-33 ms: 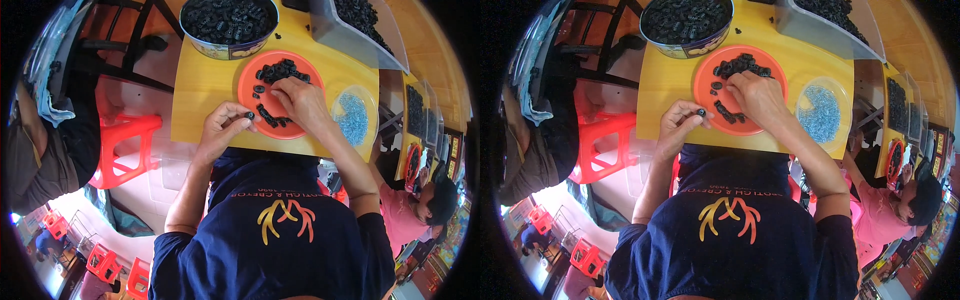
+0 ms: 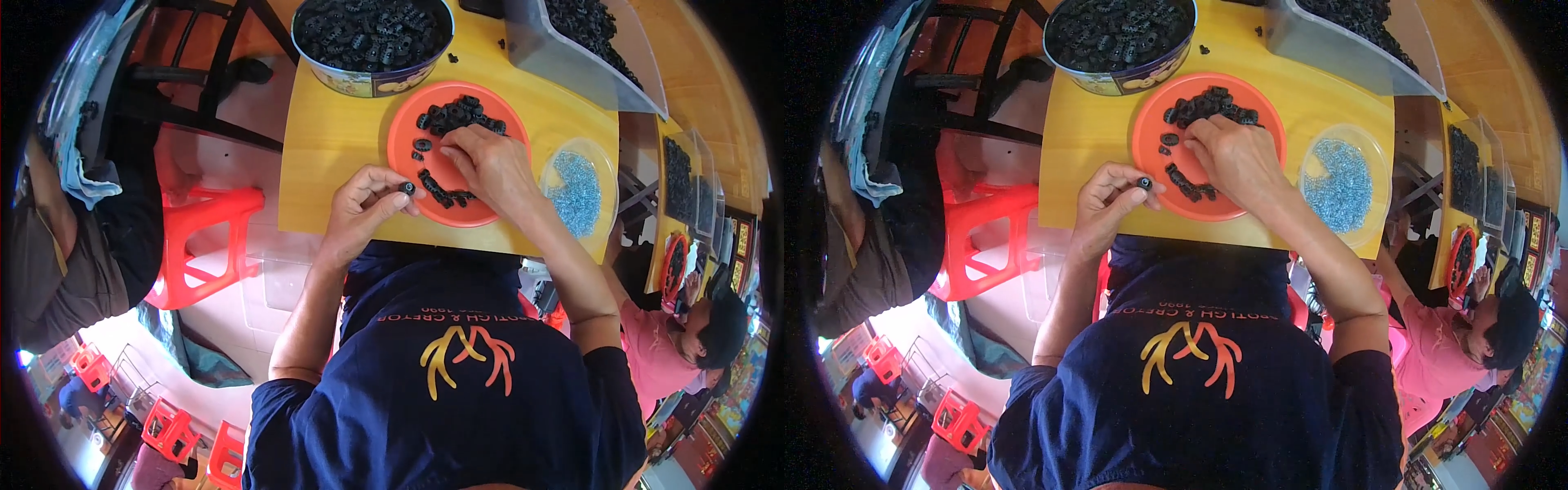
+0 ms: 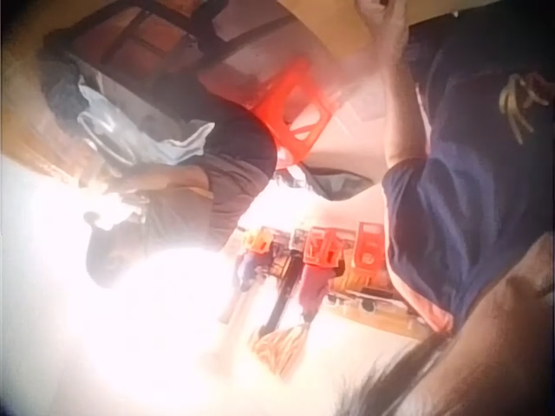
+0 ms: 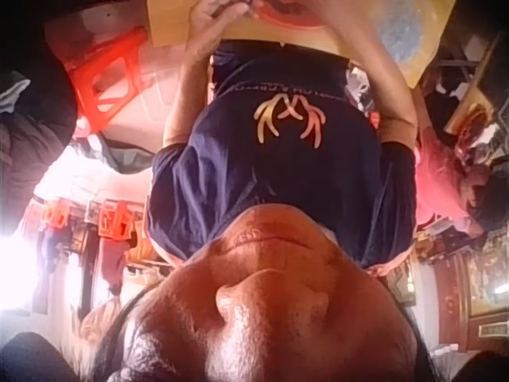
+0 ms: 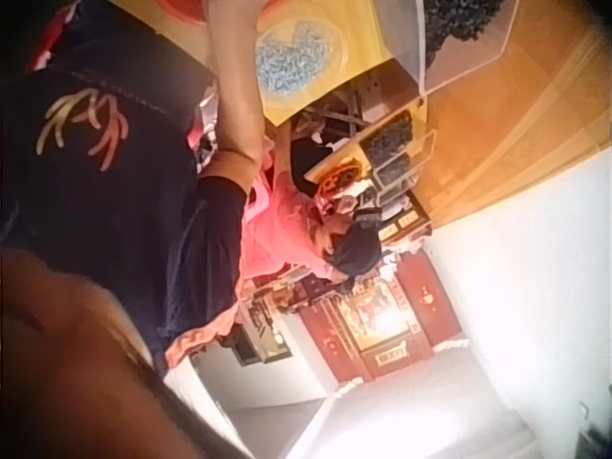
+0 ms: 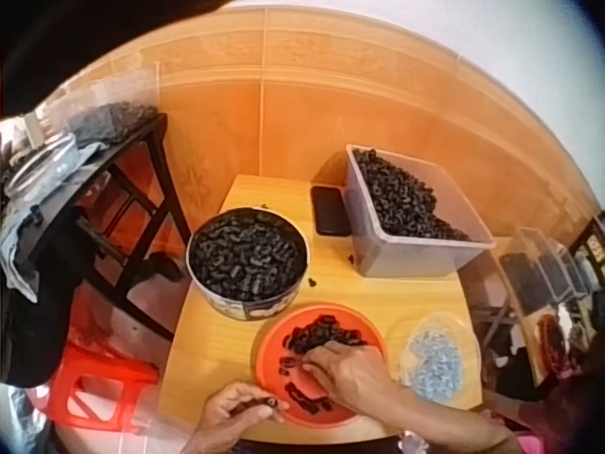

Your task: The person assembles small black plastic components by hand, inserting small pins into the pieces taken from a plate on the table.

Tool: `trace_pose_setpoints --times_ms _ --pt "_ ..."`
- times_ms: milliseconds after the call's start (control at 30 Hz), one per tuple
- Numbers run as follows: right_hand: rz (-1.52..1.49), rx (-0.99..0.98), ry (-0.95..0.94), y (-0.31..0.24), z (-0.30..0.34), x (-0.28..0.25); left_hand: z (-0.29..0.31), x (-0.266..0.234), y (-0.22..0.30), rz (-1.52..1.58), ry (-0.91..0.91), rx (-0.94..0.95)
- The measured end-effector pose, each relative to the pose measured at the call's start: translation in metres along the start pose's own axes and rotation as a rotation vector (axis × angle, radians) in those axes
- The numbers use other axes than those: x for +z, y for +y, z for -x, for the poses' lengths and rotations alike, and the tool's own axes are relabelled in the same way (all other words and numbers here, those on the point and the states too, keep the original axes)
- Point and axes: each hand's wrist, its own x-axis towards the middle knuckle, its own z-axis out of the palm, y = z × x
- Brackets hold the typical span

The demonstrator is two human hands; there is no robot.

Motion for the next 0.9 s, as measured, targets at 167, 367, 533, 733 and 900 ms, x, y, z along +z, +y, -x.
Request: trace_pose_setpoints --times_ms 167,367,533,733,900 --pt "0.027 0.071 -0.142 -0.013 -0.005 0.0 -0.001 0.0 0.0 0.007 -0.008 0.013" --pt "-0.071 -0.042 -0.018 -0.001 -0.008 0.003 -0.003 -0.002 -0.001 -0.015 -0.007 0.027" --pt "-0.229 -0.003 -0.193 0.003 0.005 -0.004 -0.003 -0.002 -0.001 -0.024 -0.006 0.023" --pt "-0.062 0.072 -0.206 -0.015 0.007 0.009 -0.002 -0.004 -0.005 -0.031 -0.004 0.021" --pt "-0.056 0.063 -0.225 -0.02 0.006 0.014 0.0 0.0 -0.002 -0.029 0.029 -0.008"
